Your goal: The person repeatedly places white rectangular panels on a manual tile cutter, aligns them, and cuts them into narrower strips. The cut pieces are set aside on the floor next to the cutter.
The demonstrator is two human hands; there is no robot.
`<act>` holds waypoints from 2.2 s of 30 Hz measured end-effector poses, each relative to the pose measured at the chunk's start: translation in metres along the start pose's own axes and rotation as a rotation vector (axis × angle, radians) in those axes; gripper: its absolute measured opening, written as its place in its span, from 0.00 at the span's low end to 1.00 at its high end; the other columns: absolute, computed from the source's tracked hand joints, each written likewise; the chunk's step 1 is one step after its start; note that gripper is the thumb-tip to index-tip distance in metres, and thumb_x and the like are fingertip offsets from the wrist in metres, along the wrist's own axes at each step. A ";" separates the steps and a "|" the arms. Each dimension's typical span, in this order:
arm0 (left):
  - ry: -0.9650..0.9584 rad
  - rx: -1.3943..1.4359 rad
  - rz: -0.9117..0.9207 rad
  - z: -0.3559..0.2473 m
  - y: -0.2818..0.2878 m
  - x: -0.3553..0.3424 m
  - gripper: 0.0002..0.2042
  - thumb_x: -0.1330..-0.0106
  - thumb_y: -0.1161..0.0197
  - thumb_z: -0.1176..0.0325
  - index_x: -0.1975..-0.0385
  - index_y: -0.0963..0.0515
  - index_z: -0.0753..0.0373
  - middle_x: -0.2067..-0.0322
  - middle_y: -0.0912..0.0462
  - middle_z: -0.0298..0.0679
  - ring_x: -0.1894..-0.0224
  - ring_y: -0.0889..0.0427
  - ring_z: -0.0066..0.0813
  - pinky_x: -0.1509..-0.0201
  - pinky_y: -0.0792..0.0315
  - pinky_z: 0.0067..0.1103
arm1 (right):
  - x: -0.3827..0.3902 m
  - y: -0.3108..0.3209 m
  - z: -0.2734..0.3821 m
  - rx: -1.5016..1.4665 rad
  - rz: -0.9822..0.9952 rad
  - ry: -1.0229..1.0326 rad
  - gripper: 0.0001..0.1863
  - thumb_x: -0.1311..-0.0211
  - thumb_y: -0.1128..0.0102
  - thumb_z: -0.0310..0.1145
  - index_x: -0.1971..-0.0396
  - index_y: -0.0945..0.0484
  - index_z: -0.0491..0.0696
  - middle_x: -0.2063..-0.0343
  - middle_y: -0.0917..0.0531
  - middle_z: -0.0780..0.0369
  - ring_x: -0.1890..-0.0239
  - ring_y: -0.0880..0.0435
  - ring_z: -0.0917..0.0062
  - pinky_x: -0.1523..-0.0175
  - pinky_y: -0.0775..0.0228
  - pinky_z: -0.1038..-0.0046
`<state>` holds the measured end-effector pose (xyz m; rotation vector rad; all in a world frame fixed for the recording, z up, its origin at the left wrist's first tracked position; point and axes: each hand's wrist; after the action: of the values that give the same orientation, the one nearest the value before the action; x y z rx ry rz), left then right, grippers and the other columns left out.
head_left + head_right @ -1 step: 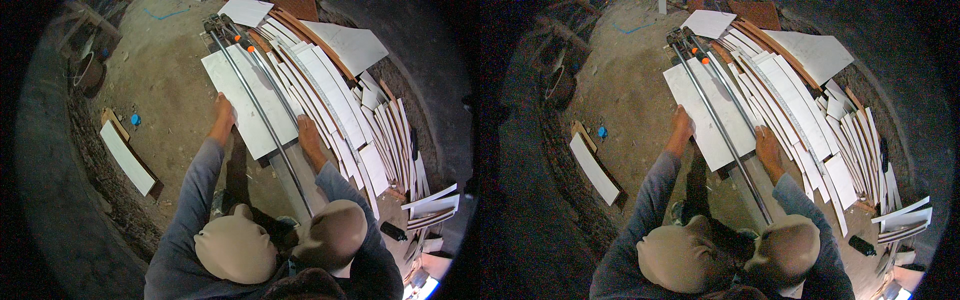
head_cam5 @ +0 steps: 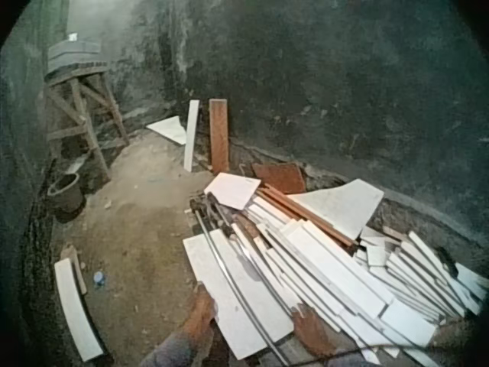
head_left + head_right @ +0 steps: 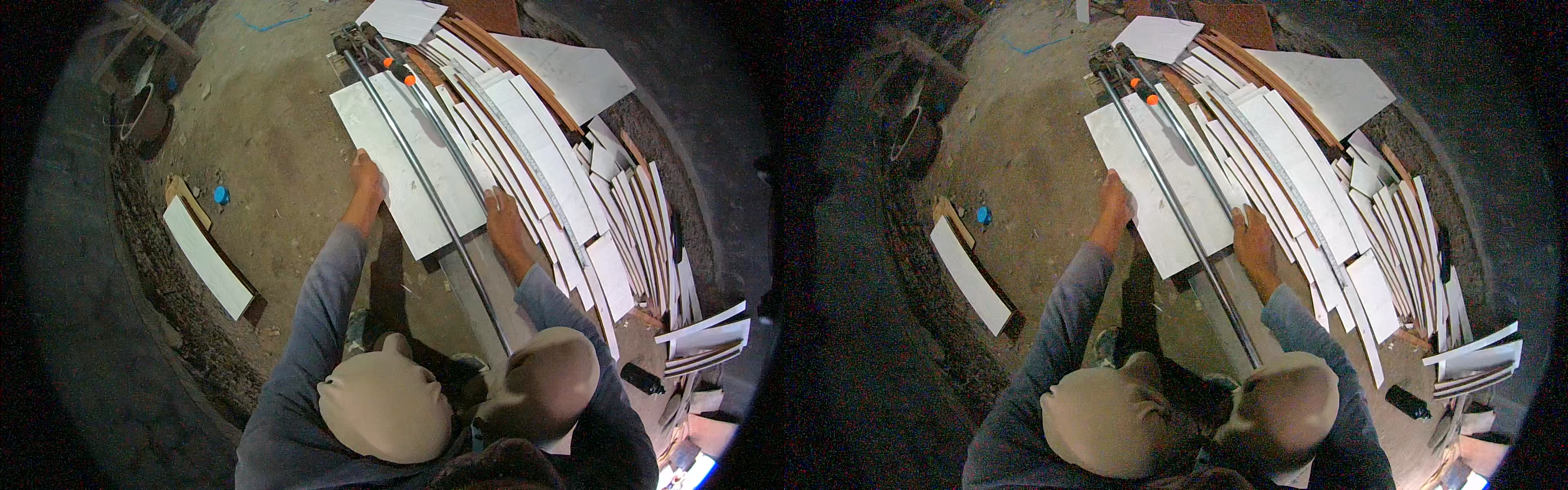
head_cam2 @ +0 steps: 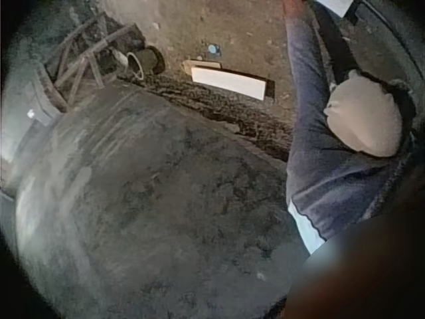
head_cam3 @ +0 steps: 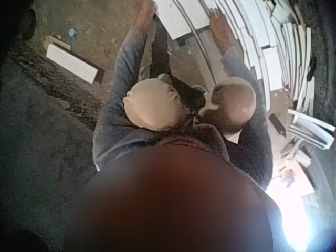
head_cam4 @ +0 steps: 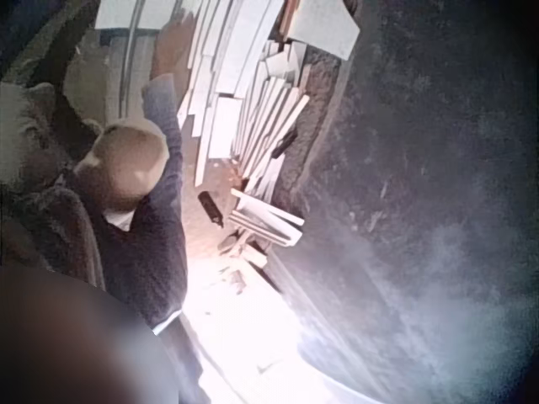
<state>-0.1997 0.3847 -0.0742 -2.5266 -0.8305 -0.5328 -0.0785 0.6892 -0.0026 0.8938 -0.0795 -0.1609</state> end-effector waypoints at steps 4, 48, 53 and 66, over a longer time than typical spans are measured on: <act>-0.066 -0.044 0.011 0.005 -0.011 -0.011 0.22 0.16 0.54 0.56 0.40 0.24 0.70 0.47 0.18 0.45 0.47 0.21 0.36 0.39 0.29 0.31 | -0.002 -0.001 0.002 -0.030 0.031 -0.006 0.34 0.20 0.53 0.53 0.34 0.28 0.36 0.34 0.26 0.43 0.30 0.29 0.51 0.24 0.41 0.57; -0.330 -0.305 -0.240 0.013 -0.057 -0.039 0.21 0.26 0.47 0.78 0.35 0.20 0.58 0.49 0.27 0.45 0.49 0.20 0.40 0.44 0.28 0.25 | -0.028 -0.014 -0.048 -0.483 0.070 -0.191 0.32 0.25 0.45 0.43 0.33 0.30 0.33 0.39 0.22 0.40 0.35 0.23 0.51 0.29 0.34 0.64; -0.399 -0.583 -0.223 0.005 -0.051 -0.032 0.20 0.25 0.43 0.72 0.34 0.22 0.59 0.46 0.28 0.47 0.44 0.23 0.45 0.38 0.31 0.32 | -0.042 -0.020 -0.062 -0.285 0.187 -0.163 0.29 0.27 0.47 0.39 0.36 0.28 0.31 0.41 0.21 0.39 0.37 0.22 0.48 0.31 0.33 0.63; -0.485 -0.802 -0.095 0.041 -0.029 0.013 0.25 0.17 0.54 0.60 0.23 0.37 0.53 0.29 0.36 0.43 0.28 0.39 0.50 0.27 0.46 0.45 | -0.031 -0.010 -0.031 -0.631 0.158 -0.357 0.33 0.27 0.44 0.38 0.30 0.34 0.33 0.32 0.26 0.50 0.29 0.30 0.66 0.25 0.44 0.71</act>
<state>-0.1989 0.4328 -0.0941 -3.4545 -1.0613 -0.3134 -0.1056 0.7123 -0.0301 0.2203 -0.4078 -0.1822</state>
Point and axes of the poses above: each hand's wrist, its own x-axis away from the middle knuckle, its own y-axis out of the back of the hand, z = x × y
